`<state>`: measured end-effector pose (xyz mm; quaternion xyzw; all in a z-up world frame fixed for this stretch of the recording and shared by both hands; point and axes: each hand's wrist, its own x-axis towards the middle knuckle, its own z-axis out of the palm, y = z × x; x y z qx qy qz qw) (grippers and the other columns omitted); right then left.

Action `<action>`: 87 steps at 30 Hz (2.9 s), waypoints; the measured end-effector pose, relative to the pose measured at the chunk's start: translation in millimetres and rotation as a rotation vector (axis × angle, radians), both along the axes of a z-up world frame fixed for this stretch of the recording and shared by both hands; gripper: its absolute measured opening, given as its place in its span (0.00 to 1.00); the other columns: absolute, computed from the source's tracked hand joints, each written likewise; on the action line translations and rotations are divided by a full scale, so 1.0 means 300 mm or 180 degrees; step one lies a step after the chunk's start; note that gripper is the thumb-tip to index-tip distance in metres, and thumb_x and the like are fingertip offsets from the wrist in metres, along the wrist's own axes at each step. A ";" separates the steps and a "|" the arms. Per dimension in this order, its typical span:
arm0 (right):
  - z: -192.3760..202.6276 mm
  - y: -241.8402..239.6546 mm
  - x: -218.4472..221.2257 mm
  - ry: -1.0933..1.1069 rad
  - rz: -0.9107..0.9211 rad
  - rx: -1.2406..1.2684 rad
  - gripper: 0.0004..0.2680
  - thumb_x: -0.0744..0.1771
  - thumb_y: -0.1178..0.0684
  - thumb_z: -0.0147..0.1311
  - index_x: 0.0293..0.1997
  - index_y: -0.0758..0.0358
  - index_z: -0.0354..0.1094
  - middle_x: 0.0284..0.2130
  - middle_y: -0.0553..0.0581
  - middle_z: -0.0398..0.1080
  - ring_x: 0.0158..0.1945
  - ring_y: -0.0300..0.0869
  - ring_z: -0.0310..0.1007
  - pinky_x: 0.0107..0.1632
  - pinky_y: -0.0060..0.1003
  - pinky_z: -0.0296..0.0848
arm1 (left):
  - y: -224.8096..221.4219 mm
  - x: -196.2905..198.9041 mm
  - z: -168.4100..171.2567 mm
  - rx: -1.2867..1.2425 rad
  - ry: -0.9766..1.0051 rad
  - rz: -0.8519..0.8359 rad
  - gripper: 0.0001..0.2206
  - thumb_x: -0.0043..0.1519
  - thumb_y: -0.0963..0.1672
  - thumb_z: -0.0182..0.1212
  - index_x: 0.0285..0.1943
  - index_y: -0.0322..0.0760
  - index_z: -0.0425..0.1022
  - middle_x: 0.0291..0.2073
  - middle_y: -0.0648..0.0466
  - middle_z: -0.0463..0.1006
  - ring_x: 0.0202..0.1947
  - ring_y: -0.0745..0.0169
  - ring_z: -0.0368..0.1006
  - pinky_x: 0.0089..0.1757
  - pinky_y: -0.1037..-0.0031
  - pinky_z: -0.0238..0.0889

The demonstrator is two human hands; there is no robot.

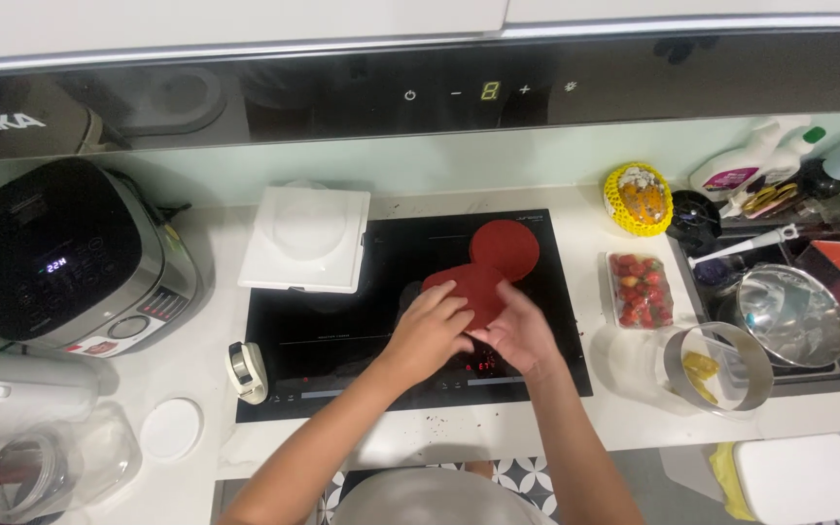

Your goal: Cleaning metal molds and kitchen surfaces after food preparation.

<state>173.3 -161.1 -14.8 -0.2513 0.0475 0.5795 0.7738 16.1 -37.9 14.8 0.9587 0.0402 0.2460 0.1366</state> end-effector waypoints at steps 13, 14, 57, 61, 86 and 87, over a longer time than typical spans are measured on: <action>-0.050 -0.056 0.004 -0.1614 0.0792 -0.0272 0.21 0.66 0.59 0.56 0.66 0.71 0.58 0.59 0.62 0.70 0.62 0.49 0.71 0.65 0.49 0.69 | 0.077 -0.019 -0.199 -0.6743 0.0149 0.0893 0.17 0.57 0.41 0.68 0.54 0.27 0.77 0.46 0.44 0.83 0.45 0.56 0.81 0.46 0.64 0.76; -0.057 -0.059 0.007 -0.1703 0.0856 -0.0159 0.21 0.66 0.60 0.57 0.66 0.71 0.59 0.59 0.62 0.70 0.62 0.49 0.71 0.65 0.49 0.69 | 0.078 -0.017 -0.204 -0.6538 0.0103 0.0888 0.16 0.57 0.39 0.67 0.54 0.27 0.77 0.46 0.45 0.83 0.44 0.56 0.81 0.46 0.66 0.77; -0.184 0.133 0.043 -0.2908 0.0047 -0.2277 0.13 0.66 0.58 0.57 0.55 0.70 0.70 0.38 0.59 0.73 0.29 0.42 0.66 0.29 0.38 0.61 | 0.246 0.085 -0.330 -0.5113 0.0889 0.1021 0.12 0.58 0.38 0.63 0.50 0.26 0.74 0.39 0.43 0.79 0.38 0.51 0.80 0.33 0.66 0.79; -0.319 -0.024 0.159 -0.3271 -0.0050 -0.2814 0.15 0.65 0.57 0.59 0.56 0.72 0.70 0.38 0.62 0.76 0.32 0.42 0.73 0.34 0.38 0.71 | 0.117 0.228 -0.447 -0.3766 0.1095 0.1078 0.17 0.57 0.39 0.63 0.55 0.28 0.71 0.46 0.41 0.78 0.47 0.47 0.78 0.42 0.63 0.76; -0.298 0.300 -0.284 -0.6697 0.1108 -0.1419 0.16 0.61 0.60 0.56 0.53 0.67 0.65 0.60 0.75 0.54 0.55 0.61 0.66 0.58 0.44 0.72 | 0.081 -0.209 -0.501 -0.3367 -0.0877 0.2727 0.15 0.65 0.46 0.53 0.51 0.31 0.79 0.46 0.45 0.81 0.48 0.48 0.78 0.49 0.64 0.70; -0.251 0.301 -0.296 -0.6701 0.1070 -0.1394 0.16 0.61 0.60 0.56 0.53 0.67 0.65 0.60 0.75 0.54 0.55 0.61 0.66 0.58 0.44 0.72 | 0.109 -0.196 -0.474 -0.3333 -0.0893 0.2721 0.15 0.65 0.46 0.53 0.51 0.31 0.79 0.46 0.45 0.81 0.48 0.48 0.78 0.49 0.64 0.70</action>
